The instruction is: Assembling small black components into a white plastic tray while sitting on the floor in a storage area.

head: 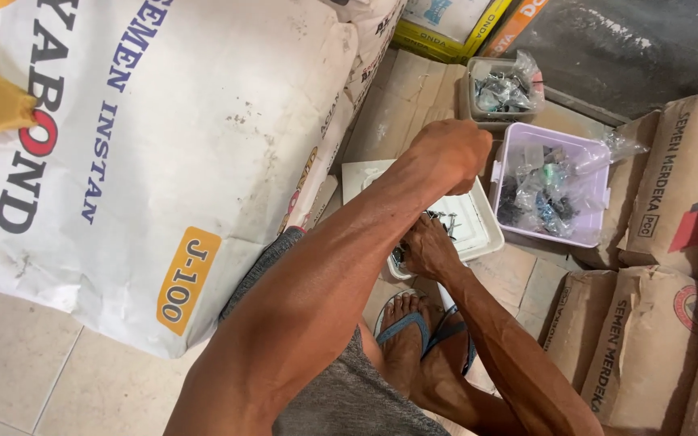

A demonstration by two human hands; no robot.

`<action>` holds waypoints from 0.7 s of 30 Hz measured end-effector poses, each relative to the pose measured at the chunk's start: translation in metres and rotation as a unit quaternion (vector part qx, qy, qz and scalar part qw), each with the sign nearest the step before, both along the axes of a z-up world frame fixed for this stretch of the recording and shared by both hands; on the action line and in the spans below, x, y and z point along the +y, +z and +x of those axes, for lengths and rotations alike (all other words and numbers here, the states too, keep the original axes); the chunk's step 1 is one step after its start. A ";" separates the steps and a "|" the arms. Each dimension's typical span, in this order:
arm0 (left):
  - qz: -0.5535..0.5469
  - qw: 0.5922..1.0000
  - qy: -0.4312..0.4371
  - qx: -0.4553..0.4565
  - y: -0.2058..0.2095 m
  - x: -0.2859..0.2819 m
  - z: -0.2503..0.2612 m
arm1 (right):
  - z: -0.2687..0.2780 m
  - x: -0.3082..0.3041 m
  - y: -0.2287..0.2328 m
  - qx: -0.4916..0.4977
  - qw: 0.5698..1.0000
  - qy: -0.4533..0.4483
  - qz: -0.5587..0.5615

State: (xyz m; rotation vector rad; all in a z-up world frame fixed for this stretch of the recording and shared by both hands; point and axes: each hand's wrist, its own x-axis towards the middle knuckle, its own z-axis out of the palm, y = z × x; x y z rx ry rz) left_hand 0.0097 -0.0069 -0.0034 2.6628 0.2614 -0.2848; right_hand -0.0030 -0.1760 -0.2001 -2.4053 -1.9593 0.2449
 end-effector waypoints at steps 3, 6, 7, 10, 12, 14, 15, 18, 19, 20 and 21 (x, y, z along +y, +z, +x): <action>-0.024 1.000 0.012 -0.012 -0.006 -0.002 0.006 | 0.005 0.001 0.010 -0.008 0.999 -0.031 -0.025; -0.013 1.000 -0.002 -0.021 -0.008 -0.002 0.007 | 0.019 -0.009 -0.018 -0.020 0.999 -0.040 0.005; -0.014 1.000 -0.001 -0.020 -0.011 -0.003 0.007 | 0.013 -0.007 -0.018 -0.020 0.999 -0.040 0.004; -0.014 1.000 0.010 -0.016 -0.013 -0.003 0.010 | 0.008 0.004 -0.029 0.041 0.995 -0.078 0.035; -0.014 0.999 0.007 -0.033 -0.012 -0.002 0.007 | 0.013 0.008 -0.057 0.052 0.995 -0.068 0.058; -0.013 1.000 0.008 -0.018 -0.005 -0.002 0.002 | 0.007 0.016 -0.061 0.054 0.994 -0.071 0.063; -0.015 1.000 0.009 -0.003 -0.001 -0.002 -0.001 | 0.006 0.020 -0.063 0.055 0.994 -0.074 0.067; -0.024 1.000 0.008 -0.001 -0.004 0.001 -0.001 | 0.010 0.024 -0.064 0.064 0.992 -0.088 0.068; -0.024 1.000 0.006 0.000 -0.005 0.001 0.001 | 0.015 0.027 -0.065 0.065 0.992 -0.089 0.068; -0.021 1.000 0.012 0.007 -0.007 0.000 0.002 | 0.017 0.029 -0.066 0.070 0.990 -0.098 0.067; -0.018 1.000 0.017 0.015 -0.008 -0.002 0.003 | 0.020 0.031 -0.067 0.075 0.989 -0.106 0.066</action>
